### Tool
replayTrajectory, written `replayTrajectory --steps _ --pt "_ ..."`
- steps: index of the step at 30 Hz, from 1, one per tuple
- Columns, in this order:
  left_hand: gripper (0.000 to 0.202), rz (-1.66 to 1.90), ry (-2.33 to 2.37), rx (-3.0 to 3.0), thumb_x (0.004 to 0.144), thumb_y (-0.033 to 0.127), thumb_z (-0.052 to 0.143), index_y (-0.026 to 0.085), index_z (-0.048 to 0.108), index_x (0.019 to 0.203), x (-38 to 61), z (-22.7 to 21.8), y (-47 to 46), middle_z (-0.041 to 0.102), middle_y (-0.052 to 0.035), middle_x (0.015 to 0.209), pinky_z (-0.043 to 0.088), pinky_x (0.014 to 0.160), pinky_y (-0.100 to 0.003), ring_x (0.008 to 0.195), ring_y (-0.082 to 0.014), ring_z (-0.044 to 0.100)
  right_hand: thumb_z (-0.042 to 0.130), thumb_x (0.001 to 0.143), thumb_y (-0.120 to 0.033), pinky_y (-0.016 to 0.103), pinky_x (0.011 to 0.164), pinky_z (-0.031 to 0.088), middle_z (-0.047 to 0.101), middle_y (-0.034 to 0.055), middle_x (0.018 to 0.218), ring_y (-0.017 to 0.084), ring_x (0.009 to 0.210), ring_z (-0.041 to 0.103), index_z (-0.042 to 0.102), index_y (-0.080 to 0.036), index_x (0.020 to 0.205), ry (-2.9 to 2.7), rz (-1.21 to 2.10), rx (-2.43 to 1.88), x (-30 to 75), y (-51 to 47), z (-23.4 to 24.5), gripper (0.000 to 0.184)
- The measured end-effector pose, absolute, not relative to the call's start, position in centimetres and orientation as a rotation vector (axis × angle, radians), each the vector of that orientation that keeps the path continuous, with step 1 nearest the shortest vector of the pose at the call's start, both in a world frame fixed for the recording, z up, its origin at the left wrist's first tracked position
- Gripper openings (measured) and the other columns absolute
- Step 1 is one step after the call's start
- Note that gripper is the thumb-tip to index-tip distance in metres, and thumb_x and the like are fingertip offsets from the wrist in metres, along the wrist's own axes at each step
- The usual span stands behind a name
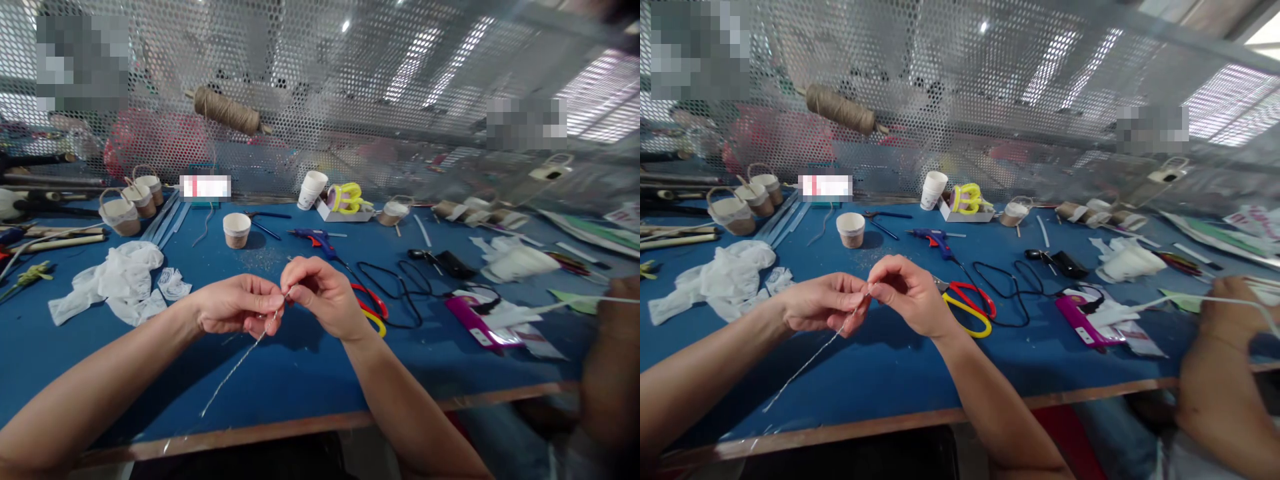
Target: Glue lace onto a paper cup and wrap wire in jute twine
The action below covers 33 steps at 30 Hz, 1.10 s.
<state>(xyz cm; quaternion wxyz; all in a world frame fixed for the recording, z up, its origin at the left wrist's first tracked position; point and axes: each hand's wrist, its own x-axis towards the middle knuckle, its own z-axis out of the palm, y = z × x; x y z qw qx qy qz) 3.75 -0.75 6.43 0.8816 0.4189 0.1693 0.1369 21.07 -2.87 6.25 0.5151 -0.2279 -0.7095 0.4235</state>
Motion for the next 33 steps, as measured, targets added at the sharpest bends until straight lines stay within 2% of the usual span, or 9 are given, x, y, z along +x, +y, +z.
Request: replayTrajectory --steps 4,10,15,20,24,28,30,33 --pt "0.032 0.275 0.339 0.866 0.064 0.036 0.075 0.010 0.058 0.065 3.8 6.1 -0.8 0.060 0.0003 0.048 0.030 0.041 -0.016 0.035 -0.0016 0.037 0.060 0.082 -0.023 0.026 0.059 0.043 0.054 -0.0007 0.071 0.011 0.065 0.052 0.055 -0.020 0.075 -1.772 0.933 -0.532 21.4 -3.1 6.7 0.009" --pt "0.035 0.286 0.396 0.983 0.057 0.037 0.079 0.010 0.058 0.065 3.4 6.6 -0.6 0.063 -0.0002 0.051 0.026 0.039 -0.015 0.037 -0.0018 0.039 0.059 0.082 -0.021 0.026 0.059 0.047 0.059 0.0010 0.074 0.012 0.069 0.056 0.055 -0.020 0.078 -1.791 0.894 -0.529 21.4 -3.6 6.8 0.006" --pt "0.029 0.342 0.544 1.229 0.061 0.034 0.076 0.011 0.059 0.065 3.0 7.8 -0.7 0.065 0.0005 0.057 0.032 0.046 -0.017 0.045 -0.0039 0.045 0.056 0.084 -0.019 0.022 0.051 0.049 0.060 0.0008 0.077 0.008 0.059 0.057 0.054 -0.020 0.080 -1.775 0.939 -0.588 21.2 -4.2 6.8 0.005" --pt "0.023 0.400 0.644 1.442 0.068 0.031 0.068 0.014 0.055 0.063 3.0 8.3 -0.8 0.060 0.0017 0.059 0.033 0.048 -0.020 0.050 -0.0061 0.044 0.056 0.083 -0.018 0.022 0.050 0.049 0.060 0.0004 0.076 0.008 0.057 0.057 0.053 -0.020 0.078 -1.780 0.863 -0.674 21.3 -4.3 6.7 0.006" --pt "0.021 0.619 0.894 1.887 0.074 0.030 0.062 0.016 0.053 0.062 3.4 8.2 -1.8 0.053 0.0022 0.056 0.029 0.050 -0.022 0.050 -0.0083 0.040 0.055 0.084 -0.018 0.024 0.053 0.049 0.060 0.0001 0.076 0.008 0.056 0.056 0.053 -0.020 0.077 -1.766 0.746 -0.765 21.0 -4.0 6.0 0.007" --pt "0.017 0.942 1.210 2.260 0.078 0.019 0.054 0.017 0.052 0.062 3.8 8.1 -2.8 0.052 -0.0017 0.062 0.027 0.055 -0.027 0.057 -0.0125 0.040 0.054 0.084 -0.022 0.027 0.057 0.049 0.060 0.0002 0.076 0.010 0.060 0.056 0.054 -0.021 0.078 -1.662 0.633 -0.848 20.3 -3.7 5.2 0.006" --pt "0.016 0.919 1.234 2.202 0.077 0.017 0.054 0.017 0.052 0.061 3.7 8.3 -2.7 0.051 -0.0016 0.061 0.026 0.055 -0.027 0.057 -0.0122 0.039 0.056 0.084 -0.025 0.027 0.058 0.049 0.060 0.0003 0.074 0.010 0.060 0.056 0.055 -0.020 0.077 -1.610 0.646 -0.885 20.1 -3.5 5.1 0.008" --pt "0.017 0.618 0.913 1.796 0.074 0.026 0.060 0.015 0.052 0.063 3.1 8.6 -1.6 0.053 0.0007 0.057 0.024 0.048 -0.022 0.048 -0.0079 0.036 0.060 0.081 -0.032 0.025 0.056 0.050 0.061 0.0008 0.074 0.010 0.060 0.057 0.058 -0.019 0.081 -1.596 0.848 -0.879 20.3 -3.1 5.4 0.013"
